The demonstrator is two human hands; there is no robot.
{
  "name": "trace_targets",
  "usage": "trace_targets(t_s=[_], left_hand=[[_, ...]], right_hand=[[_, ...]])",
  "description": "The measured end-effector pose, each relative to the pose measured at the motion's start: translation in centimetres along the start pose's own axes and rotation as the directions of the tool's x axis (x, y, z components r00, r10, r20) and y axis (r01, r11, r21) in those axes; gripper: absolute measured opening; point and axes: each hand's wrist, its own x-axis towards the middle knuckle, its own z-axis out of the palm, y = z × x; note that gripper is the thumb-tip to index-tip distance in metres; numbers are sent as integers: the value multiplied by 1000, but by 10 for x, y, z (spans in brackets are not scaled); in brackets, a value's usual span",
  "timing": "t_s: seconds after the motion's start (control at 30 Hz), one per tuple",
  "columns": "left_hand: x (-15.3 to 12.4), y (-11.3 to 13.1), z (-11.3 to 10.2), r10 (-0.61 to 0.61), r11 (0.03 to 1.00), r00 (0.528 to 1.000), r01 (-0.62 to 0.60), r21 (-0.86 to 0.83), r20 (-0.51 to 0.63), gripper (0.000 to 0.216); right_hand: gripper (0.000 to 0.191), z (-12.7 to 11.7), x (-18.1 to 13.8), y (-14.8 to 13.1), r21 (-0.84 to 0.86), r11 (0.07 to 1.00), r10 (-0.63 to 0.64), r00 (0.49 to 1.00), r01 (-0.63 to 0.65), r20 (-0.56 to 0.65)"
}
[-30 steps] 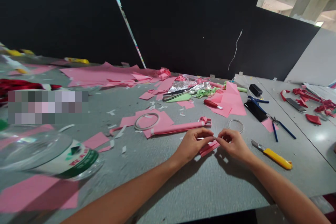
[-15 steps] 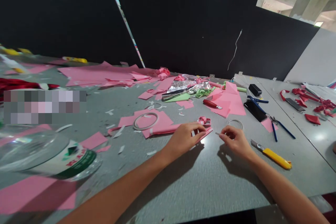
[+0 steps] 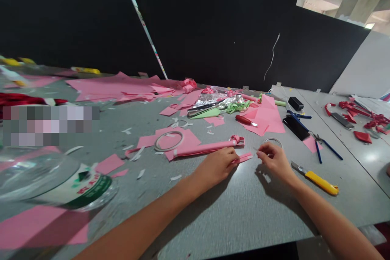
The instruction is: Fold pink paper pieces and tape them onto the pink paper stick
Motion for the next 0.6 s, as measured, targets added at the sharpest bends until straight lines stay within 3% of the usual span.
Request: trace_targets(t_s=[0.1,0.23,0.37,0.5,0.6], left_hand=[[1,6,1,19,994,1000,-18,-104,10,22],[2,17,6,-117,951,993,109,-290,-11,18],[2,21,11,-252,848,968,216,-485,-8,43],[5,22,7,-316,739,948,279,-614,51,34],[8,24,1,-354,582,933,276,-764,67,26]], right_hand=[[9,0,1,4,-57,998,-28,999,27,-19],[11,1,3,10,-128,992,-20,999,16,-30],[17,4,2,10,-108,994,-20,1000,21,7],[16,4,0,3,-34,999,-22,999,21,-43],[19,3,-1,-2,63,998,6,997,-2,-74]])
